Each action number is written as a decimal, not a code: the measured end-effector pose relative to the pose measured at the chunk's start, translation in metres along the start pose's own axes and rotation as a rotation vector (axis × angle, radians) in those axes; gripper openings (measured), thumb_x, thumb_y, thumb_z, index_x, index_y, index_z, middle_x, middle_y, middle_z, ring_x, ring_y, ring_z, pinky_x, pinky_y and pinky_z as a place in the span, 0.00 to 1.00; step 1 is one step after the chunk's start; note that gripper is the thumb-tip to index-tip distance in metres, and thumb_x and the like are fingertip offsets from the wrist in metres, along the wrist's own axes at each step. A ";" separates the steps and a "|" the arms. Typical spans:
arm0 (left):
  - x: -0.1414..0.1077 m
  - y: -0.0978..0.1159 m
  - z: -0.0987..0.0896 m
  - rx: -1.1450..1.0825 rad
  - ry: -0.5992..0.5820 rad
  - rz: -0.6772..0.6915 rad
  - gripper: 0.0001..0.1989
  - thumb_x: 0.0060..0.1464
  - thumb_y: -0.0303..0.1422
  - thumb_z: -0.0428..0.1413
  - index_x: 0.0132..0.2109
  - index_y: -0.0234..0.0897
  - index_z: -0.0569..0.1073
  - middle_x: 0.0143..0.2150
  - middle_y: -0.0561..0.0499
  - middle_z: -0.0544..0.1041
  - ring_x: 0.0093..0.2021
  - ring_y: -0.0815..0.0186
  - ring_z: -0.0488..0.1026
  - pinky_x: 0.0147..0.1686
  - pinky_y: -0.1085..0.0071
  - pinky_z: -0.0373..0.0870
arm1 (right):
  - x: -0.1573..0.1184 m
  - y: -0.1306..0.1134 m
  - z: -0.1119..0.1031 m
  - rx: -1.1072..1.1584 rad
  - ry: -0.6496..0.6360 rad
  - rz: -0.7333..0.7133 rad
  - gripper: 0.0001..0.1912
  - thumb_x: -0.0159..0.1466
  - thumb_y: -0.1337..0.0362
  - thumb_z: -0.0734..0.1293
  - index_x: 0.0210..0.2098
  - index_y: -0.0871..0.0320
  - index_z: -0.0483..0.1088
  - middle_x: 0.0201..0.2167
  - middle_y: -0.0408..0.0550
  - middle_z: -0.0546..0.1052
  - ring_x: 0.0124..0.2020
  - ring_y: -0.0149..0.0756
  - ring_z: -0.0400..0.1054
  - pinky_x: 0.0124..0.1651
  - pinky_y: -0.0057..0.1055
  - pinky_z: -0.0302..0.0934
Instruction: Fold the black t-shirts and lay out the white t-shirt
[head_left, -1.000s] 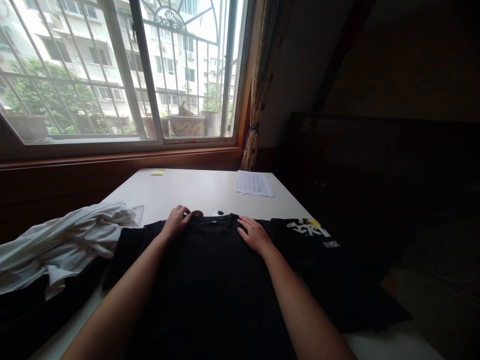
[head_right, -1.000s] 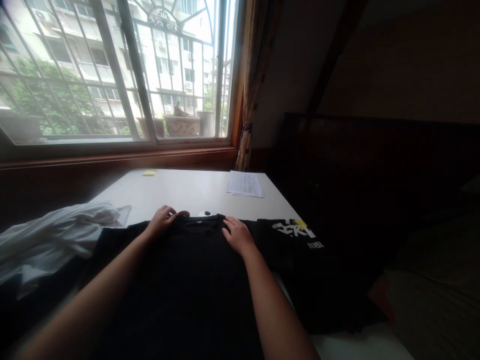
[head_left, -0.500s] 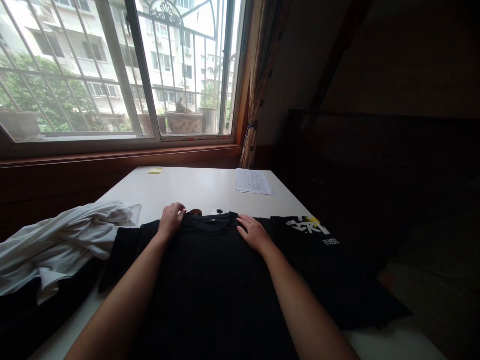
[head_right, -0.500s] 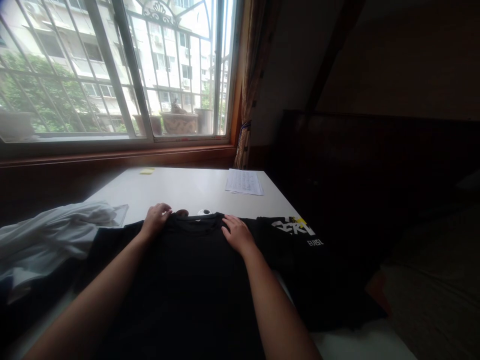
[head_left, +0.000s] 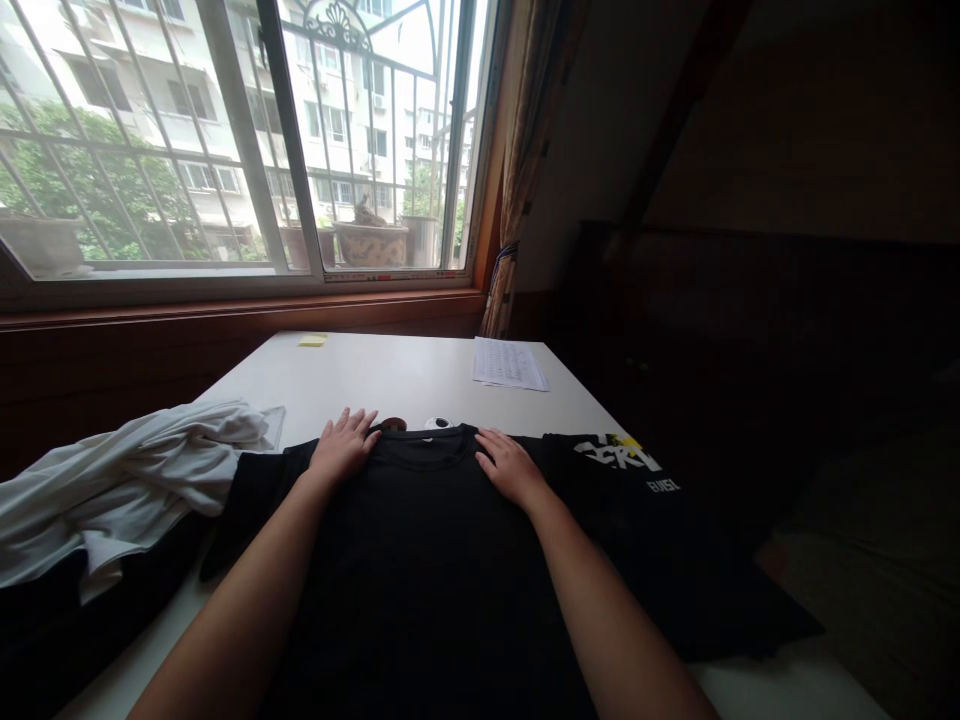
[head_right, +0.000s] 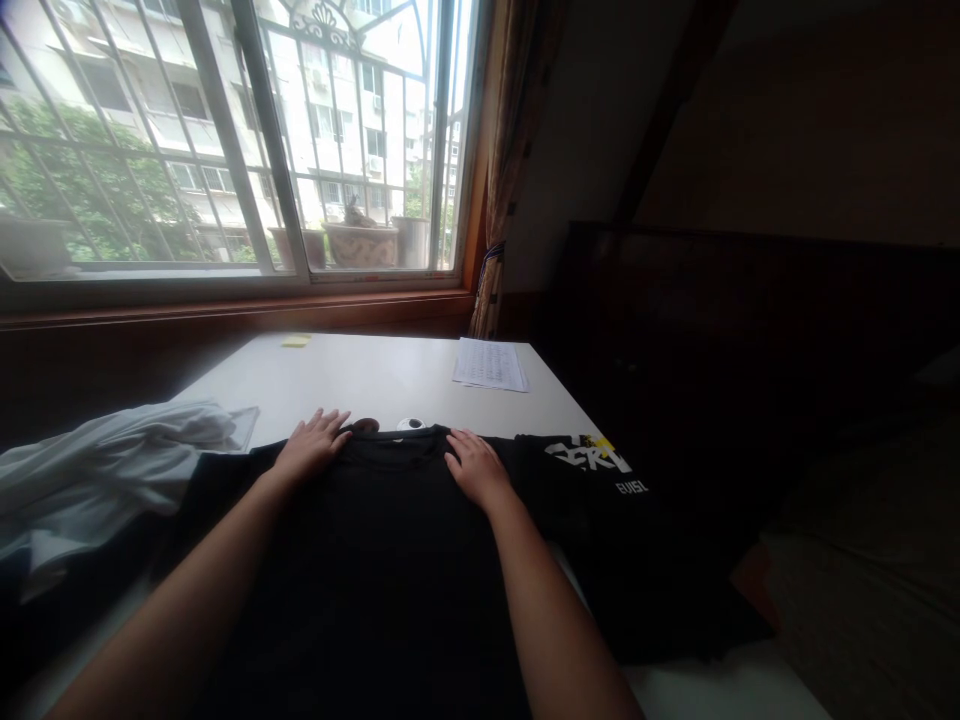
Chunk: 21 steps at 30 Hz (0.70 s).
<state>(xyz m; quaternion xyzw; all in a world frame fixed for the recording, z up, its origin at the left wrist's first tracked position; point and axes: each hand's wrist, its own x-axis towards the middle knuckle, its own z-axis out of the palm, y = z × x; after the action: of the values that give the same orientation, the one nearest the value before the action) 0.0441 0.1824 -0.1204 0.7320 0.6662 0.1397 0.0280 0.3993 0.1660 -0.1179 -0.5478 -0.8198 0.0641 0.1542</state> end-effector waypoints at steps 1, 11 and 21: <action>0.000 -0.001 0.000 0.016 -0.016 -0.030 0.31 0.69 0.50 0.38 0.73 0.46 0.54 0.75 0.47 0.53 0.75 0.47 0.42 0.69 0.42 0.44 | 0.000 -0.001 -0.001 -0.012 -0.016 0.002 0.28 0.73 0.53 0.55 0.68 0.56 0.63 0.71 0.46 0.61 0.73 0.41 0.49 0.74 0.41 0.43; 0.001 -0.001 -0.007 0.089 -0.131 -0.128 0.32 0.69 0.51 0.33 0.74 0.50 0.52 0.77 0.51 0.43 0.76 0.50 0.38 0.70 0.42 0.39 | -0.009 -0.016 -0.011 -0.049 -0.123 -0.090 0.30 0.73 0.45 0.53 0.71 0.45 0.56 0.75 0.42 0.50 0.76 0.44 0.39 0.74 0.52 0.35; 0.000 -0.004 -0.012 0.082 -0.133 -0.098 0.32 0.68 0.52 0.33 0.74 0.49 0.52 0.77 0.49 0.44 0.76 0.49 0.40 0.69 0.41 0.41 | -0.013 -0.046 -0.017 0.015 -0.174 -0.308 0.31 0.71 0.45 0.58 0.71 0.45 0.57 0.74 0.42 0.54 0.75 0.43 0.44 0.74 0.45 0.37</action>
<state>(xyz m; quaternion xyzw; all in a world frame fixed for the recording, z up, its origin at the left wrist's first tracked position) 0.0369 0.1813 -0.1096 0.7066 0.7032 0.0617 0.0490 0.3686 0.1349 -0.0916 -0.4069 -0.9037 0.0929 0.0949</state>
